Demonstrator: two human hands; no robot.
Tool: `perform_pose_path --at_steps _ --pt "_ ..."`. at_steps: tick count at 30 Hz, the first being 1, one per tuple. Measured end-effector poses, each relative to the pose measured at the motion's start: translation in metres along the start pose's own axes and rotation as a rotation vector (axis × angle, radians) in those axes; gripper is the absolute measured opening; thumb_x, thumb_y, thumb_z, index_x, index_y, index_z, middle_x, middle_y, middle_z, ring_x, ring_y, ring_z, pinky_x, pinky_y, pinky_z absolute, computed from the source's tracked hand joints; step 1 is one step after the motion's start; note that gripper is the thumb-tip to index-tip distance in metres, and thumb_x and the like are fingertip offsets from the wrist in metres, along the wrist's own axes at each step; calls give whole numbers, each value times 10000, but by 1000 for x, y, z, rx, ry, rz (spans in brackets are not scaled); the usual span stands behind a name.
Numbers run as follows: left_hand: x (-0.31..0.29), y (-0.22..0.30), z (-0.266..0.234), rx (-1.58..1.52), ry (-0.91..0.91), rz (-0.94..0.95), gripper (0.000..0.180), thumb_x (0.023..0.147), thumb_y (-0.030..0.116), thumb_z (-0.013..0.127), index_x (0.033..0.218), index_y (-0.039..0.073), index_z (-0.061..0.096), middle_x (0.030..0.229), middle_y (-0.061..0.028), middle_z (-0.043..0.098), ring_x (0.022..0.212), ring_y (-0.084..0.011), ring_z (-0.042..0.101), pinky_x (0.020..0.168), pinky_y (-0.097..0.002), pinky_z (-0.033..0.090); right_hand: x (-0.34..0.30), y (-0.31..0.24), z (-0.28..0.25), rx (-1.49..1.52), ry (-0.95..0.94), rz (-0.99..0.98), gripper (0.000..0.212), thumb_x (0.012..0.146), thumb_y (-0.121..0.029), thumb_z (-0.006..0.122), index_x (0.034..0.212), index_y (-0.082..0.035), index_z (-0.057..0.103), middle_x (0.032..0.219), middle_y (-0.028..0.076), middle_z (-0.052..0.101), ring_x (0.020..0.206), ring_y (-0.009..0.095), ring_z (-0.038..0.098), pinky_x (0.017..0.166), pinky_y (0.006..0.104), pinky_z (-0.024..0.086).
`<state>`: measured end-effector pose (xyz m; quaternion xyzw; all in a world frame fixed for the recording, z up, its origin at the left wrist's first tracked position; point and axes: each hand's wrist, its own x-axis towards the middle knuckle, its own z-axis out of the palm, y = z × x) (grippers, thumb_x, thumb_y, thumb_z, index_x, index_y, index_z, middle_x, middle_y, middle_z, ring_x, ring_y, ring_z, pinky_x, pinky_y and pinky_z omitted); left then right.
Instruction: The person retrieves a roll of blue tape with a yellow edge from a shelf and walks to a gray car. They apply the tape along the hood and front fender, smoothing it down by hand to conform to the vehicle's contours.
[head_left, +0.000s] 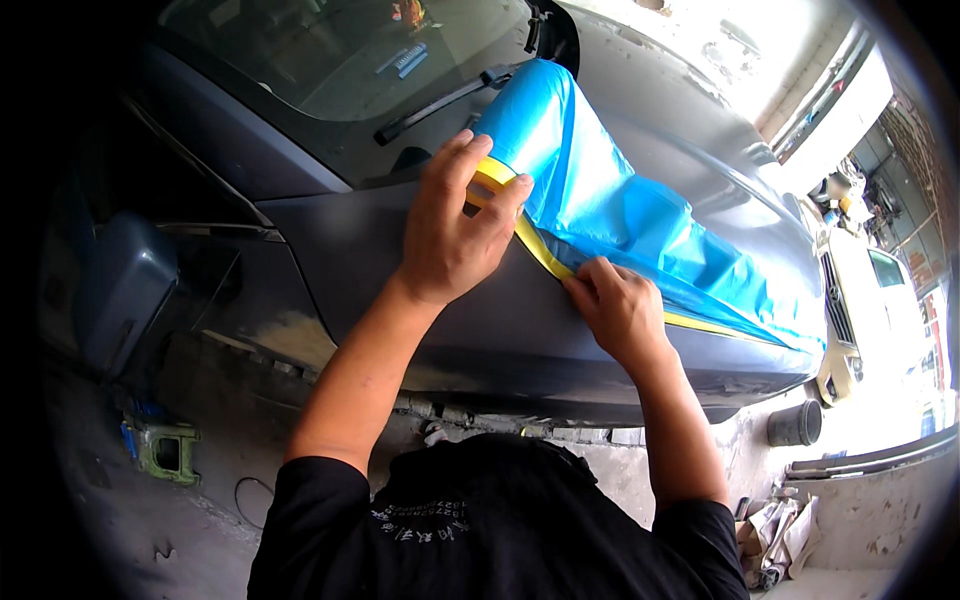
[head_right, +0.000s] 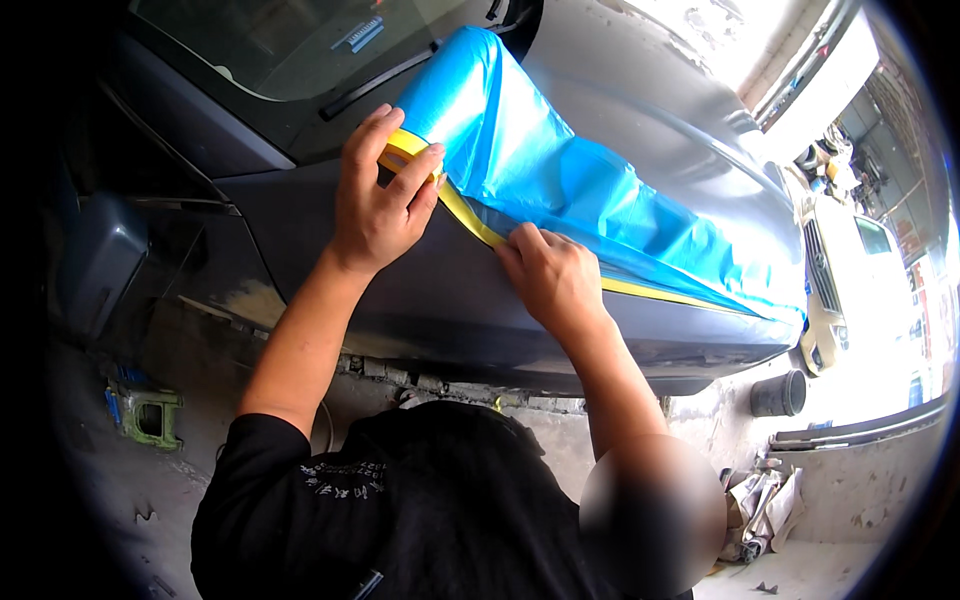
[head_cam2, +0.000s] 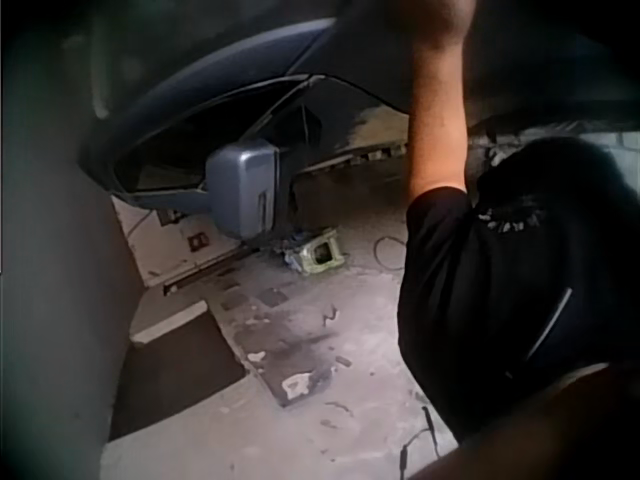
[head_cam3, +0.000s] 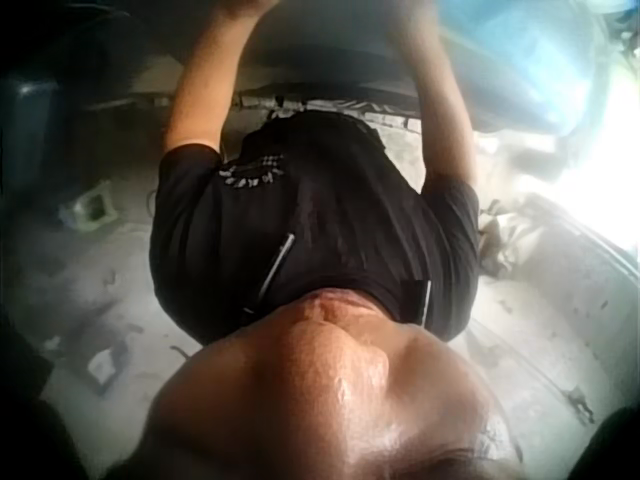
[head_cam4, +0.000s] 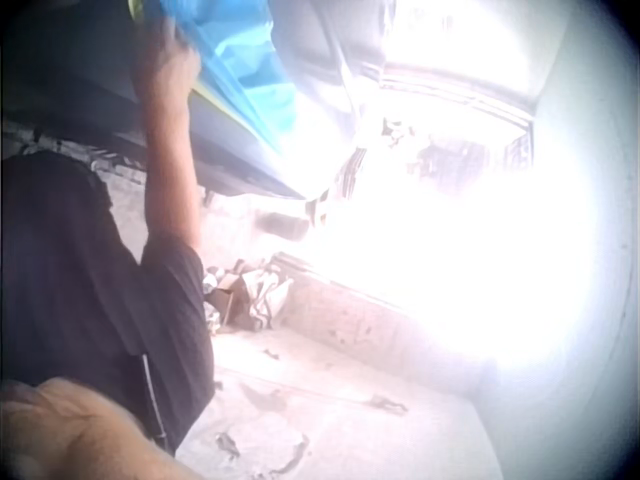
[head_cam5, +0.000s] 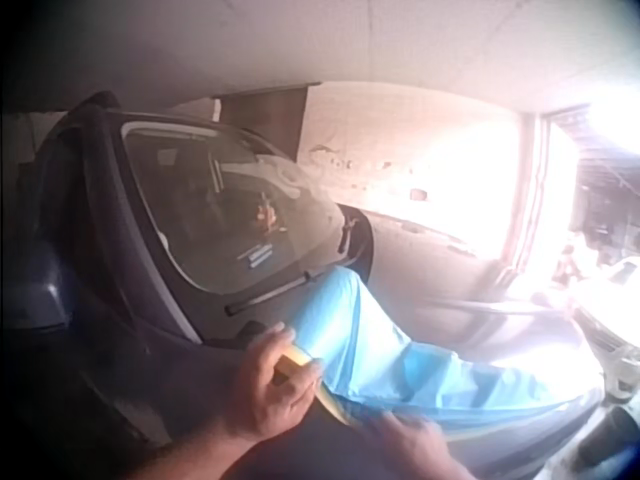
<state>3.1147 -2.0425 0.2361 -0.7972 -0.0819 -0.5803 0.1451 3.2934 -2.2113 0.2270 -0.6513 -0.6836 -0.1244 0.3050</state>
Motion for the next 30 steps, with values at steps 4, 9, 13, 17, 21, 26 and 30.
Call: perform_pose_path --at_steps 4,9,13,17,21,26,30 --pt "1 1 2 12 -1 4 518 828 51 780 1306 169 619 1420 -200 425 1319 -423 470 1063 -494 471 3 -1 6 -6 51 -12 220 891 -192 761 817 -72 592 689 107 644 593 315 640 540 400 492" --pt "4 4 0 11 -5 -12 426 858 50 751 1248 163 622 1371 -185 453 1273 -441 498 1040 -498 481 20 -17 20 -39 125 -10 247 897 -216 759 789 -82 583 649 93 631 559 301 631 518 394 484" --pt "2 3 -1 4 -7 -23 430 854 50 759 1246 164 623 1373 -190 446 1280 -439 490 1037 -497 484 29 -21 22 -27 114 4 253 896 -227 760 784 -86 582 629 92 627 534 299 625 506 392 483" --pt "2 4 -1 4 -9 -19 431 854 49 762 1245 166 625 1374 -197 442 1289 -441 482 1036 -495 486 29 -20 23 -30 120 10 251 886 -226 763 783 -86 581 631 95 631 539 299 630 510 389 489" --pt "1 4 2 -15 10 -20 442 852 47 762 1254 171 626 1384 -198 432 1294 -443 478 1037 -512 483 35 -24 22 -47 134 -11 249 874 -230 764 783 -90 578 629 93 630 546 297 633 515 391 493" --pt "-2 3 1 -14 5 -18 452 853 52 758 1267 175 622 1398 -193 420 1303 -446 466 1042 -542 472 47 -30 19 -52 117 -8 246 874 -235 756 784 -94 576 629 93 630 552 298 635 523 397 494" --pt "-1 4 1 -32 -35 -38 520 832 49 758 1313 165 600 1435 -209 405 1337 -460 433 1094 -544 414 53 -33 18 -33 104 21 241 873 -234 750 786 -91 577 629 96 632 557 305 637 532 408 494"
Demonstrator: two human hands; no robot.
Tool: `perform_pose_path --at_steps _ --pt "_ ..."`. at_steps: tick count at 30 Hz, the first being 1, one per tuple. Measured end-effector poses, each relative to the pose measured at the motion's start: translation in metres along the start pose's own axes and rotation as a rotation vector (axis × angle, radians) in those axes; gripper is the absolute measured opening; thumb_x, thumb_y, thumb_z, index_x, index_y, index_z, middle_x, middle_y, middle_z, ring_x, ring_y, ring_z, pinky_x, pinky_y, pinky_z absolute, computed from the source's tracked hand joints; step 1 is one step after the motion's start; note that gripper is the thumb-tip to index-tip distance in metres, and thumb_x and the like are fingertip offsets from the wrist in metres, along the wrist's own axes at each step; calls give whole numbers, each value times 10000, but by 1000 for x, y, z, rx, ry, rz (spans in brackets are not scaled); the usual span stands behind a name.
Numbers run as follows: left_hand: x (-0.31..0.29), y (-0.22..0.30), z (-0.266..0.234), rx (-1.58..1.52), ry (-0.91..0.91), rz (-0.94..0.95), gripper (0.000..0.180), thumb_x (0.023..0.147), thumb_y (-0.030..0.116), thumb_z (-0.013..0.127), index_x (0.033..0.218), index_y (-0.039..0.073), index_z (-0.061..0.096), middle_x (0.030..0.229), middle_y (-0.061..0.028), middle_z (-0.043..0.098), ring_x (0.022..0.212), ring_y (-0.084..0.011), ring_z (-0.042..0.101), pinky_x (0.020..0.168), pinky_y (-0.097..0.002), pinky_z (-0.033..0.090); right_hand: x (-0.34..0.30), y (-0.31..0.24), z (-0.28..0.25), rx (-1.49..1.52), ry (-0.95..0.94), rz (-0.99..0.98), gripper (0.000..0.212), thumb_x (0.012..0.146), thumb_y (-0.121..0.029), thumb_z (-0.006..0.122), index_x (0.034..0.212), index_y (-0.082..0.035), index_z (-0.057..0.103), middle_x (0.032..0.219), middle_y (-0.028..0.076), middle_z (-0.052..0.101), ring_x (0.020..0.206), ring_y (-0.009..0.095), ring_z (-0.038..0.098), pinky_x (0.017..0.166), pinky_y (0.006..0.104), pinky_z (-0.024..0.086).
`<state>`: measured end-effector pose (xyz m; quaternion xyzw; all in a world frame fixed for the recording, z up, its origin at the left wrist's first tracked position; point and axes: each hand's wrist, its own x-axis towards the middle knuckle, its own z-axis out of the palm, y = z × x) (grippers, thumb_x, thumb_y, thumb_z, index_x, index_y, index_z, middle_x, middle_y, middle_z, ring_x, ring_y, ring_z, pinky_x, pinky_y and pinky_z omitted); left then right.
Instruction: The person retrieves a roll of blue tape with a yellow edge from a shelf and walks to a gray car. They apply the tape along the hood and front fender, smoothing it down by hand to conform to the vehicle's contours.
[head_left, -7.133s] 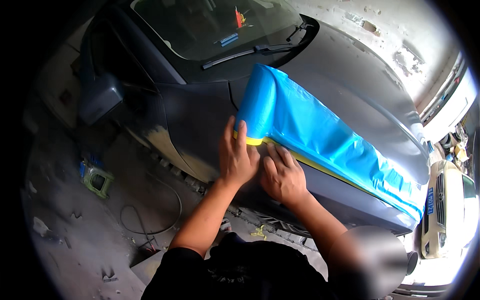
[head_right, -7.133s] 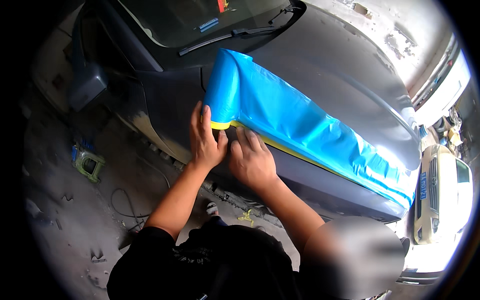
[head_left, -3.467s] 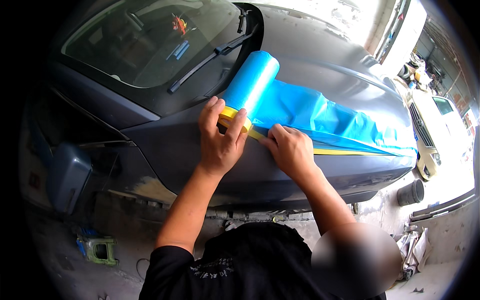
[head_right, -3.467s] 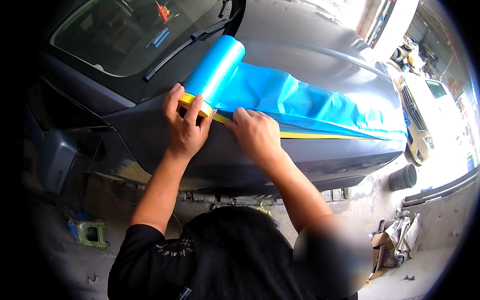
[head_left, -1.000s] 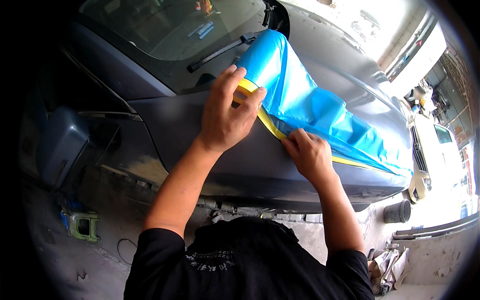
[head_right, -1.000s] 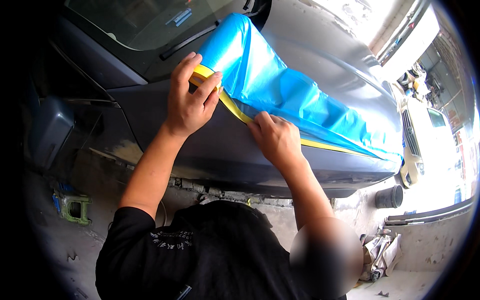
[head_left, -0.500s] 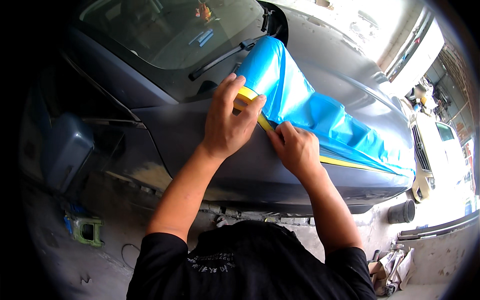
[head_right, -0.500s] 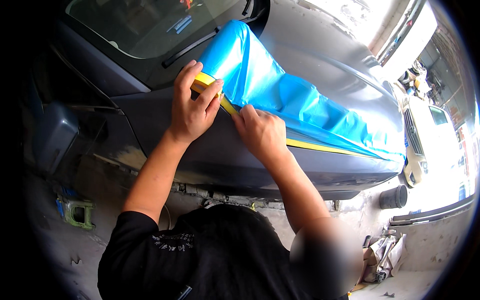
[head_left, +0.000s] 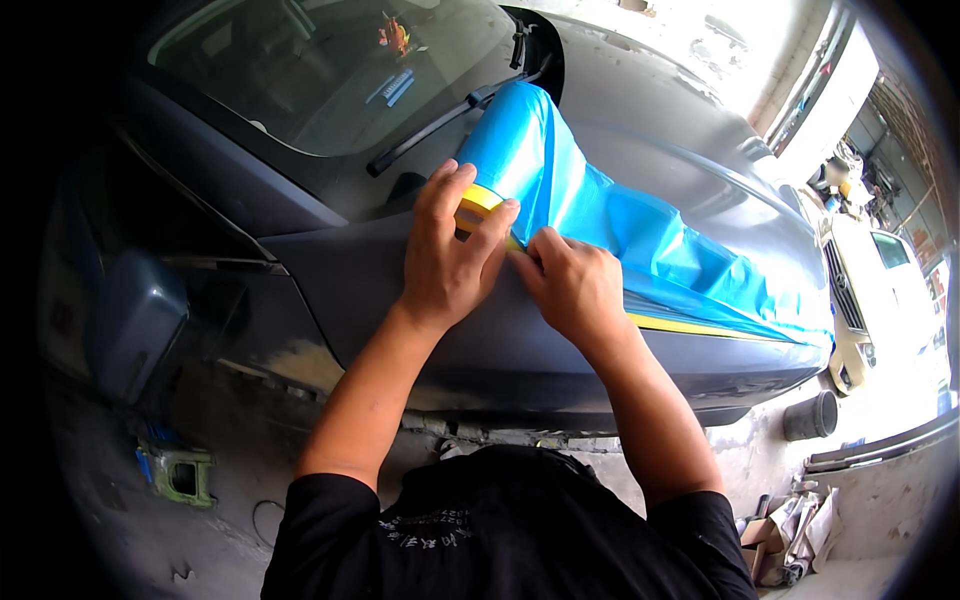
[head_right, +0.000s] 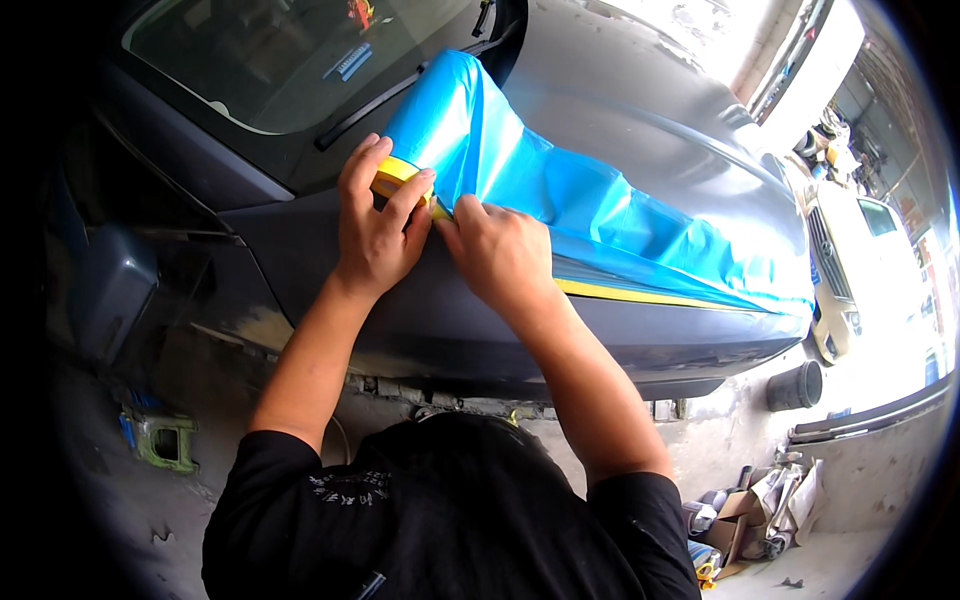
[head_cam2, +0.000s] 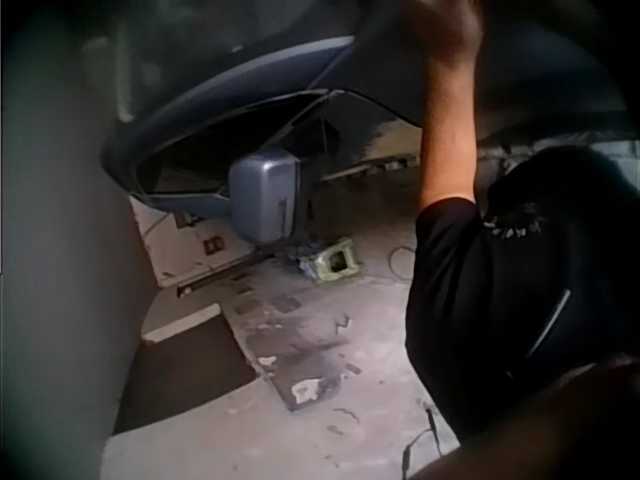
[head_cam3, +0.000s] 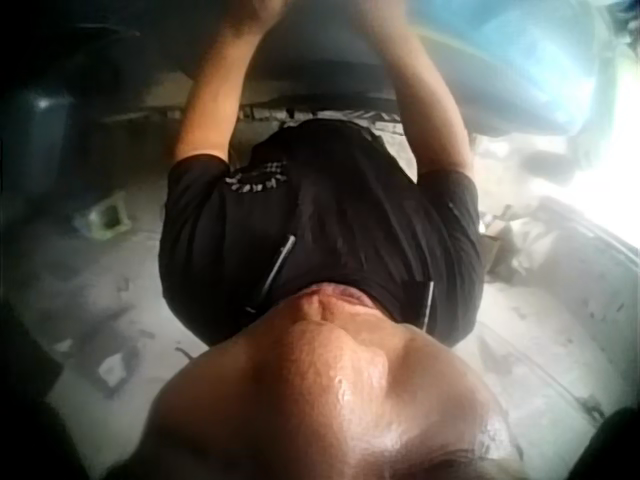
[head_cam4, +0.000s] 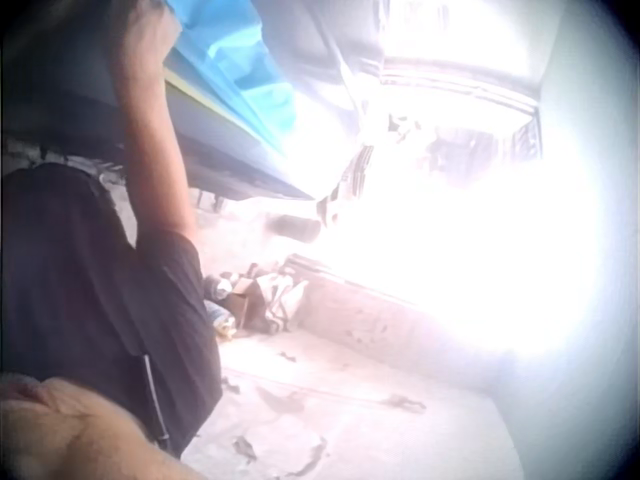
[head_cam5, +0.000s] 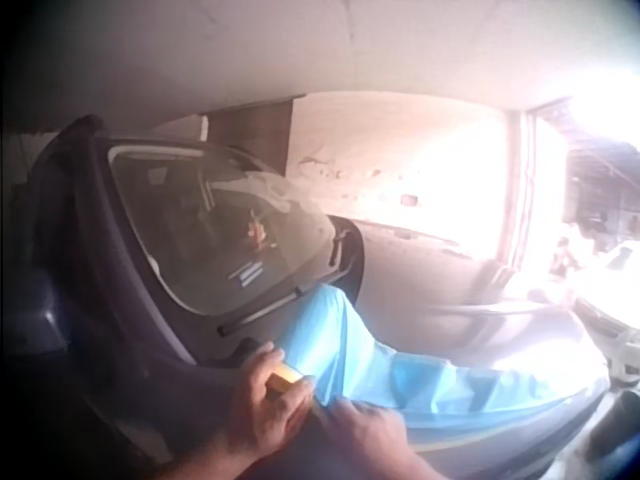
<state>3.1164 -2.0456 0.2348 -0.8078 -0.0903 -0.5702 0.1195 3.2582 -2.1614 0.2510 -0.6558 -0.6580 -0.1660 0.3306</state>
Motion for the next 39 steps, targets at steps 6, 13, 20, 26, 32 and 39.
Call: perform_pose_path --at_steps 6,13,20,26,32,39 --pt "10 -2 -9 -41 -94 -61 543 812 41 750 1321 161 604 1434 -207 410 1324 -422 446 1077 -512 419 6 -5 -1 8 -47 68 300 894 -306 711 781 -81 549 636 110 638 573 326 650 534 439 508" --pt "27 -21 -26 -180 -198 -123 574 819 -20 674 1369 119 587 1305 -173 509 1162 -341 557 983 -418 485 11 -11 -8 26 -132 153 266 859 -272 760 787 -65 610 651 124 648 595 322 649 566 425 500" --pt "33 -51 -22 -196 -250 -331 486 861 -20 632 1334 84 593 1139 -157 611 1003 -366 648 859 -426 540 16 -15 -15 6 -184 199 281 870 -290 757 798 -55 623 659 132 649 615 331 650 591 430 502" --pt "40 -60 -27 -120 -365 -471 411 916 91 612 1327 96 602 1181 -170 612 1041 -364 648 872 -437 542 19 -16 -16 24 -218 230 273 869 -283 757 805 -47 635 663 138 656 617 328 653 602 426 509" --pt "57 -48 -35 -270 -450 -687 481 884 269 688 1317 82 587 1184 -168 598 1123 -356 614 956 -434 500 20 -15 -19 18 -248 216 282 889 -316 740 841 -56 641 682 147 675 652 342 689 620 449 541" --pt "57 -50 -16 -300 -343 -679 516 804 250 799 1246 75 596 1287 -158 548 1223 -335 562 1003 -419 483 20 -13 -15 2 -242 180 297 898 -323 728 823 -57 620 669 151 664 646 352 682 613 463 535"
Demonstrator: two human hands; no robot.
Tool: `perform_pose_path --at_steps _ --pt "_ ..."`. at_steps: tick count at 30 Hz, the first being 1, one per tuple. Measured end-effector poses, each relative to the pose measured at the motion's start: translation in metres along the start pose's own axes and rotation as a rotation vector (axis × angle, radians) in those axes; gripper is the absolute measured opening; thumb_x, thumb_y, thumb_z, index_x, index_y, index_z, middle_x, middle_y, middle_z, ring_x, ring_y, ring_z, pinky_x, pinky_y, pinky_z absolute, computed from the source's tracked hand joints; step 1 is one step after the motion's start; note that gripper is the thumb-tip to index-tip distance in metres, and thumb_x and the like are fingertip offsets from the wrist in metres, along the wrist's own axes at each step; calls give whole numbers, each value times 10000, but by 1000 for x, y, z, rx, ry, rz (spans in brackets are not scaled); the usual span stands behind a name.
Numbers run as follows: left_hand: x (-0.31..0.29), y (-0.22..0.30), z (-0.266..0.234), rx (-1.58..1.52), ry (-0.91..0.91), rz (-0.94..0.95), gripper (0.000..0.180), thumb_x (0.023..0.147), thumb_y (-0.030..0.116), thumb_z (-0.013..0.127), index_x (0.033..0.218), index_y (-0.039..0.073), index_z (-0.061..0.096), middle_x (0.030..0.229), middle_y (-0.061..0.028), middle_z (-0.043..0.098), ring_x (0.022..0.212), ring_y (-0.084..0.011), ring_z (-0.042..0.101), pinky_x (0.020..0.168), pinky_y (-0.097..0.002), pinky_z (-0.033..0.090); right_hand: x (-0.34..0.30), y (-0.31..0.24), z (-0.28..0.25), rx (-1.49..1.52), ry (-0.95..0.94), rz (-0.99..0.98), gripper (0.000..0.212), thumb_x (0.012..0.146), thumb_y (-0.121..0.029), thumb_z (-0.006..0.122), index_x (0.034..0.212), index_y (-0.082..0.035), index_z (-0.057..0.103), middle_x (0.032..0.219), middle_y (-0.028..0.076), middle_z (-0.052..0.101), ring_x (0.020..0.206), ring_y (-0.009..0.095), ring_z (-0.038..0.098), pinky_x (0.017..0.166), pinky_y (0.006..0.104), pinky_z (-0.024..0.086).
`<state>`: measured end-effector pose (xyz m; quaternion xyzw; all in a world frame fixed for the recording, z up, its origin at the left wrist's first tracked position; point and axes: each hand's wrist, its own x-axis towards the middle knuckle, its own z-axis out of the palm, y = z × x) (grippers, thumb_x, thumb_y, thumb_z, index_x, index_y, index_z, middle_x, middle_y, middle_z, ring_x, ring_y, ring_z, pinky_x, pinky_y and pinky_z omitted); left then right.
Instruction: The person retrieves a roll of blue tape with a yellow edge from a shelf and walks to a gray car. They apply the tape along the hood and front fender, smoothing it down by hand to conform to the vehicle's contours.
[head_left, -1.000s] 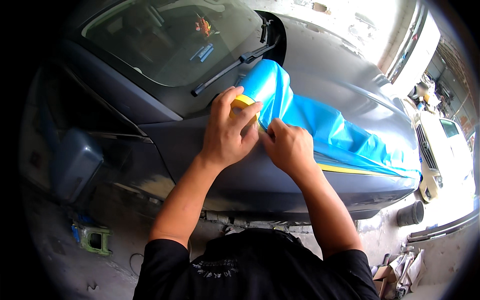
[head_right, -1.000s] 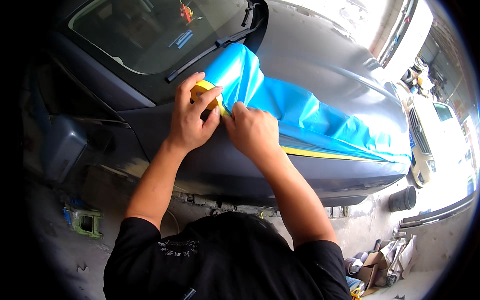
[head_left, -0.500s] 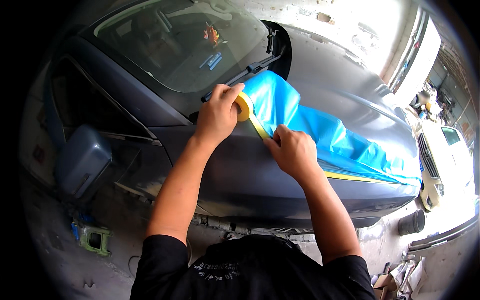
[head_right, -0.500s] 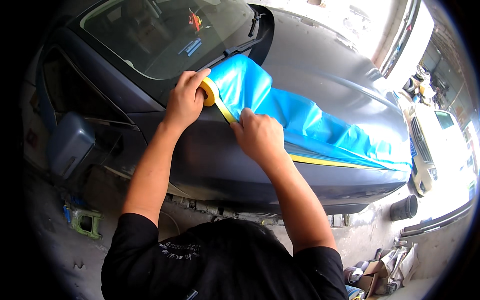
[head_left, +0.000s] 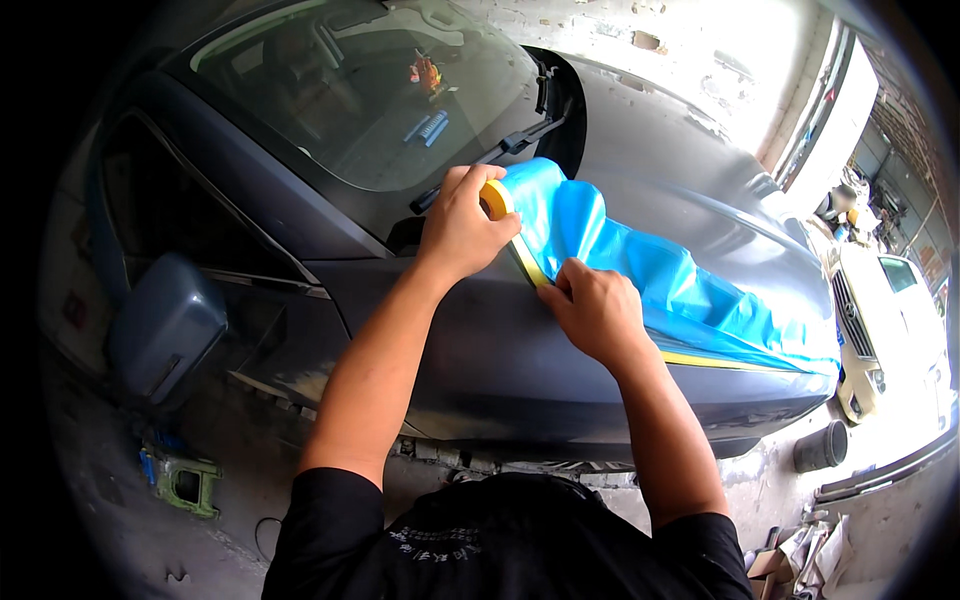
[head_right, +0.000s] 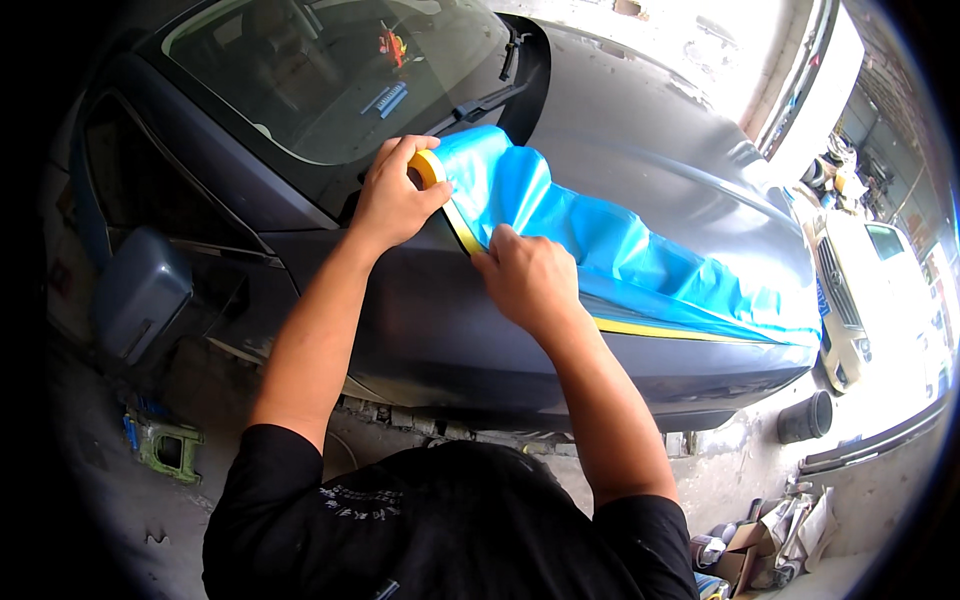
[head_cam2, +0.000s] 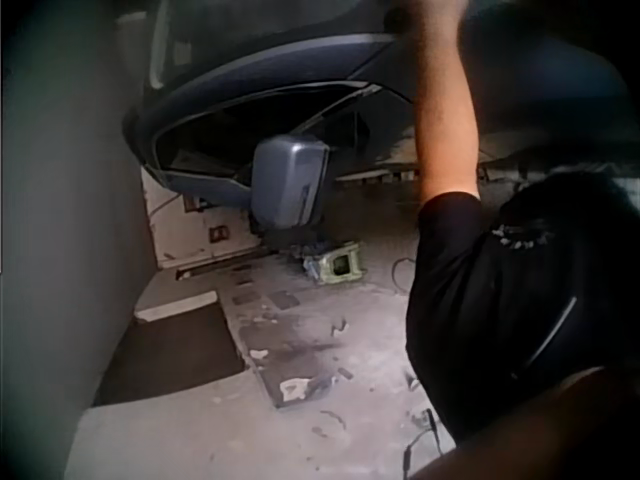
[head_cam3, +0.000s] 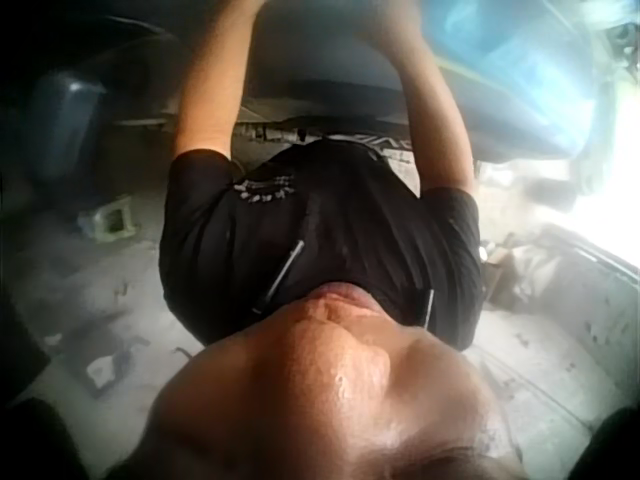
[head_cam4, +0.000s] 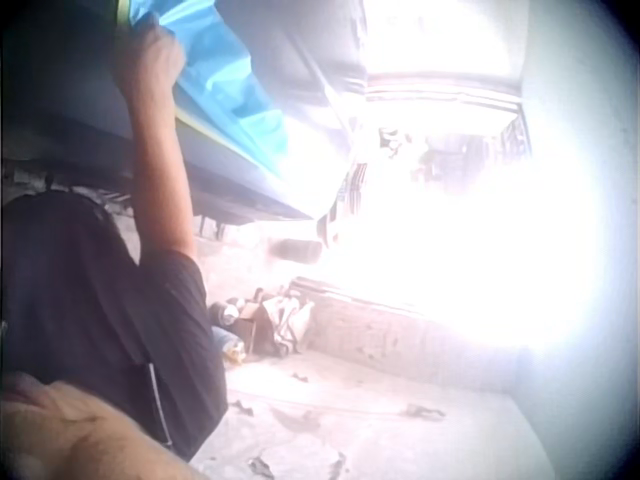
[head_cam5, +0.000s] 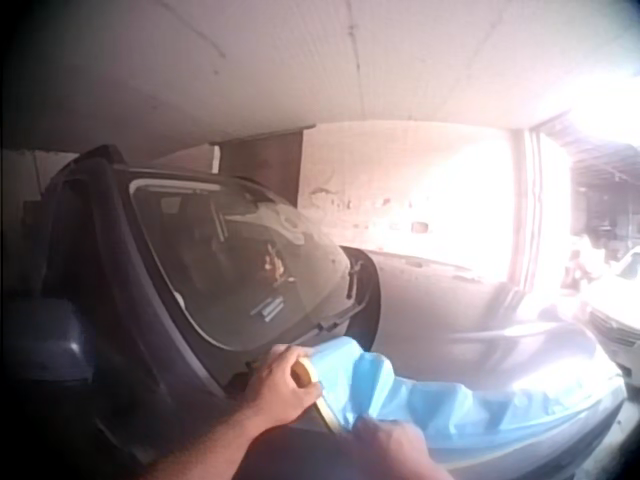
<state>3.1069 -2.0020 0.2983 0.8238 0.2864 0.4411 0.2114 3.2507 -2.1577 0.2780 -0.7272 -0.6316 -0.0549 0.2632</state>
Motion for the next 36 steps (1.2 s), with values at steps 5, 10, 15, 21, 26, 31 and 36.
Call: perform_pose_path --at_steps 5,10,15,21,26,31,36 --pt "9 -21 3 71 1 218 463 803 135 794 1229 71 626 1359 -164 499 1269 -347 528 1051 -423 456 1 0 2 -45 29 -15 320 916 -344 706 809 -62 597 646 151 653 621 351 676 588 467 531" --pt "7 -27 9 137 -47 232 449 814 92 783 1235 64 631 1386 -175 483 1296 -369 502 1076 -432 436 3 -6 4 -80 26 23 355 933 -381 679 801 -61 601 642 155 654 621 352 680 583 461 536" --pt "9 -26 10 167 -76 257 453 826 102 783 1244 53 617 1387 -179 481 1295 -380 497 1090 -440 420 7 -14 -2 -99 2 62 381 939 -393 664 774 -53 615 641 165 658 630 356 686 592 458 543" --pt "11 -26 11 161 -101 235 455 828 111 785 1246 56 615 1381 -187 479 1297 -383 495 1089 -440 422 18 -22 0 -114 -4 92 392 933 -387 665 757 -36 656 647 167 660 615 346 676 576 446 533" --pt "16 -33 8 76 -149 187 479 795 142 824 1228 57 636 1380 -187 485 1297 -364 506 1074 -428 439 40 -27 -4 -168 -138 92 368 935 -392 643 844 -44 723 765 170 723 729 341 725 657 424 579" --pt "21 -33 7 10 -158 135 450 772 173 853 1178 59 692 1312 -174 556 1254 -335 550 1046 -402 461 68 -23 7 -152 -175 104 366 916 -394 635 884 -47 749 822 163 741 783 338 735 714 424 588" --pt "36 -42 5 -136 -188 -73 314 816 238 821 1069 60 766 1227 -142 619 1160 -277 615 998 -372 484 81 -25 12 -113 -181 109 363 901 -380 628 930 -44 761 896 167 751 854 335 738 786 418 585"
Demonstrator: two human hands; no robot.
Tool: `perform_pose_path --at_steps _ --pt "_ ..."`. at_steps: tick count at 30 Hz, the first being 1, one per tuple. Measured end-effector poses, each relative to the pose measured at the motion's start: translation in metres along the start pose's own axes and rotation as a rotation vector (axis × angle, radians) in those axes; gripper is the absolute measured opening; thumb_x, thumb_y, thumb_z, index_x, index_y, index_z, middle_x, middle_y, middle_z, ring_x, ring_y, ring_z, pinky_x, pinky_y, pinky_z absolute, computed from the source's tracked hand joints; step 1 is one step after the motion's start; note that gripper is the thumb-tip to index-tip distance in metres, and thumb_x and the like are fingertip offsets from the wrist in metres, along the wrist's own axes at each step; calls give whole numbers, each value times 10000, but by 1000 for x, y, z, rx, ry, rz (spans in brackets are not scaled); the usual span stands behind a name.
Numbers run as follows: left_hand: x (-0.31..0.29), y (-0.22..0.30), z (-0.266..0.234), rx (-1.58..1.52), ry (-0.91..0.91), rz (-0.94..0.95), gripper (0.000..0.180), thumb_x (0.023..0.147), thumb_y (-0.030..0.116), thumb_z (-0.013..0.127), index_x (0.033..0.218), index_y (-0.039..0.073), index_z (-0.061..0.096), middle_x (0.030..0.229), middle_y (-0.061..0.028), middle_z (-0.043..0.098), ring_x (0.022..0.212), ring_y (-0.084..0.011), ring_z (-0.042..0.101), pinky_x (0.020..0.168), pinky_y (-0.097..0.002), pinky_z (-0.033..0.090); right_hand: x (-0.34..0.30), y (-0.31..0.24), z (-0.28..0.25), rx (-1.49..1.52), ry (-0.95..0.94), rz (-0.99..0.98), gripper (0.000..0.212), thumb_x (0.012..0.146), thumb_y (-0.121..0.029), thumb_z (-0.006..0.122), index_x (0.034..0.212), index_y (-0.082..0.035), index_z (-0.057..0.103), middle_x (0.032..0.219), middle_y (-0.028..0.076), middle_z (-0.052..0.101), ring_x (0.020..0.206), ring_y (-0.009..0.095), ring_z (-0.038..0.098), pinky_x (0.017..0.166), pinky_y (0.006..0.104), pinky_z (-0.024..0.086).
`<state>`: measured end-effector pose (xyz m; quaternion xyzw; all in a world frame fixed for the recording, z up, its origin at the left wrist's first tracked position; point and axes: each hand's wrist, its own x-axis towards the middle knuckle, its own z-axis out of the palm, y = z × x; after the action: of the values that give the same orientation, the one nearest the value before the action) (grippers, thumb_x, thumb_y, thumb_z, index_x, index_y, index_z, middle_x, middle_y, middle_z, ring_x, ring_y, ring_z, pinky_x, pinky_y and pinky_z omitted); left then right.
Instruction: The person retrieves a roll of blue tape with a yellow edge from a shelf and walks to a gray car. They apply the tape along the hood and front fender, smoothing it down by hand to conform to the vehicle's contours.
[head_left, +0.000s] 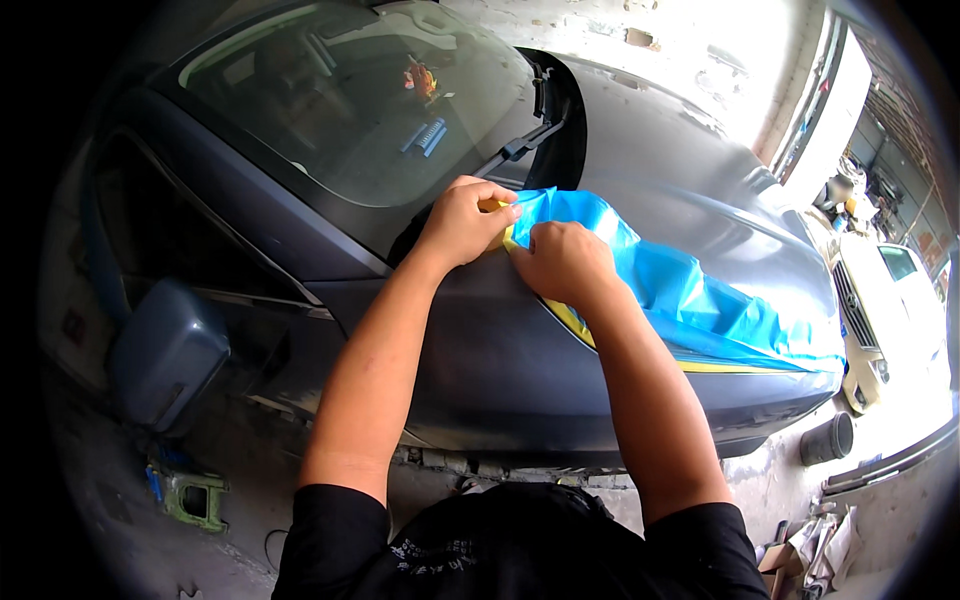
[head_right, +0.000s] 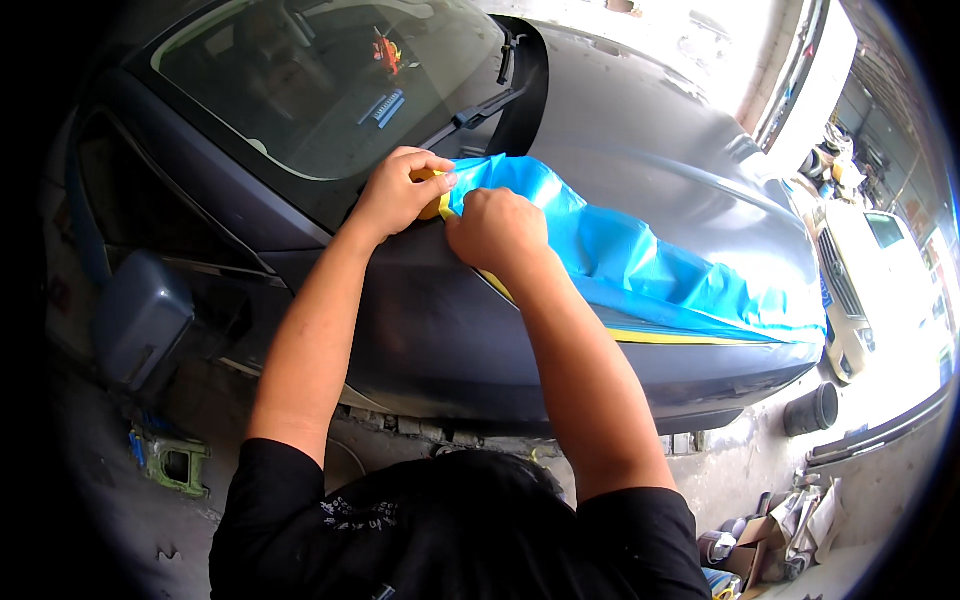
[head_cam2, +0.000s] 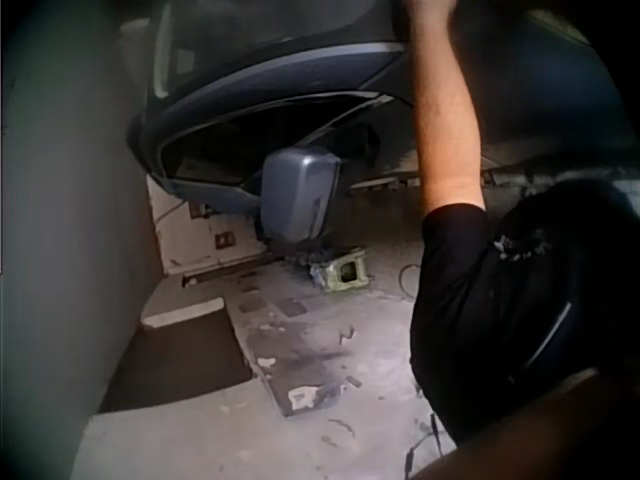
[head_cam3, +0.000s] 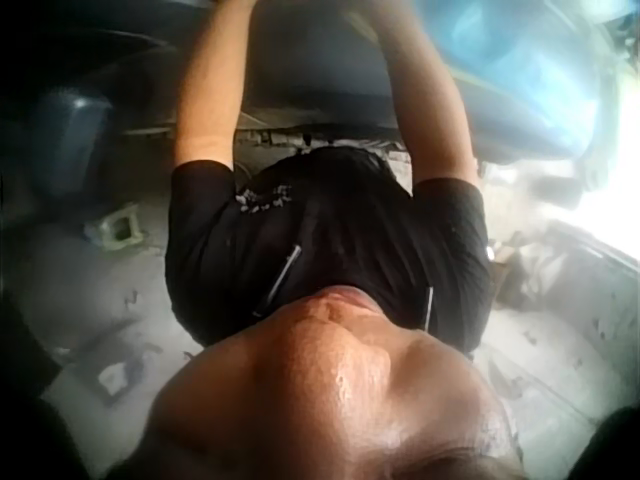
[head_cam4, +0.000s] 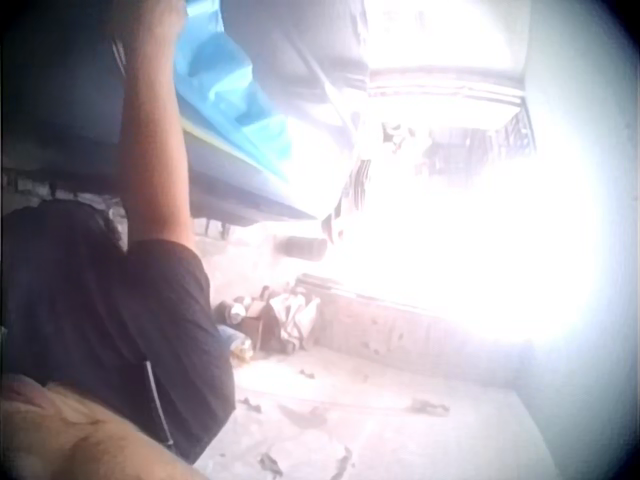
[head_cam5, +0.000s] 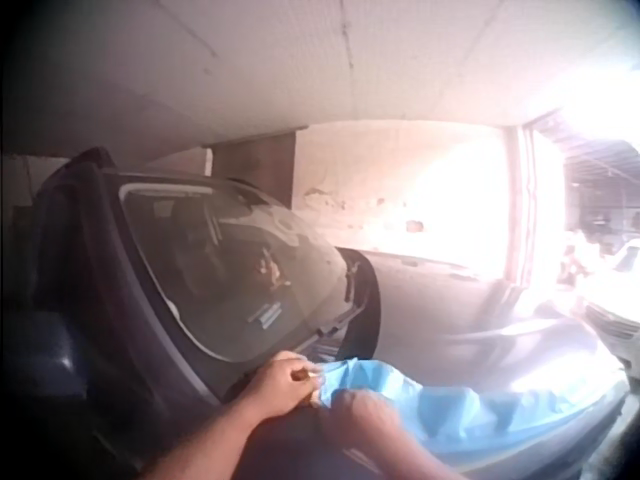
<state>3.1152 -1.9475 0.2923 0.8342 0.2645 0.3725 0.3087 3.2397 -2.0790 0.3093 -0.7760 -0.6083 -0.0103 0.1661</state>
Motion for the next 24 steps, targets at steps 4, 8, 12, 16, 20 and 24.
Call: perform_pose_path --at_steps 4,8,12,16,20,24 --pt "3 4 3 -9 1 -61 268 837 234 785 1037 55 776 1221 -132 620 1135 -256 623 976 -361 491 4 -2 -6 15 -44 7 354 891 -360 624 957 -42 764 932 170 755 884 332 736 806 410 583" --pt "3 5 5 18 62 -72 273 817 214 790 1035 55 751 1181 -128 610 1107 -264 622 967 -368 496 13 -2 -6 18 -104 41 363 881 -361 624 982 -44 768 961 174 755 905 328 735 817 412 581" --pt "0 4 3 99 164 45 285 793 196 796 1006 46 680 1122 -126 588 1050 -279 618 937 -384 504 21 -2 -8 29 -164 53 389 864 -379 632 995 -40 770 986 183 752 939 332 731 830 414 575" --pt "-4 8 -3 166 235 187 290 779 150 796 975 45 610 1092 -126 562 1009 -300 600 908 -394 504 31 0 -12 39 -248 68 417 846 -395 648 1002 -29 775 1005 190 748 964 338 722 836 411 565" --pt "-10 3 -12 235 241 301 299 767 123 800 963 49 587 1096 -123 540 1031 -305 573 913 -391 495 33 -9 -18 30 -298 101 439 841 -412 653 1016 -29 778 1007 186 745 947 335 719 830 408 556" --pt "-5 -4 -17 307 226 384 286 771 123 793 958 58 587 1113 -122 531 1068 -302 553 923 -387 490 41 -8 -18 32 -359 104 425 841 -388 632 985 -11 767 907 174 742 841 305 713 786 384 549"
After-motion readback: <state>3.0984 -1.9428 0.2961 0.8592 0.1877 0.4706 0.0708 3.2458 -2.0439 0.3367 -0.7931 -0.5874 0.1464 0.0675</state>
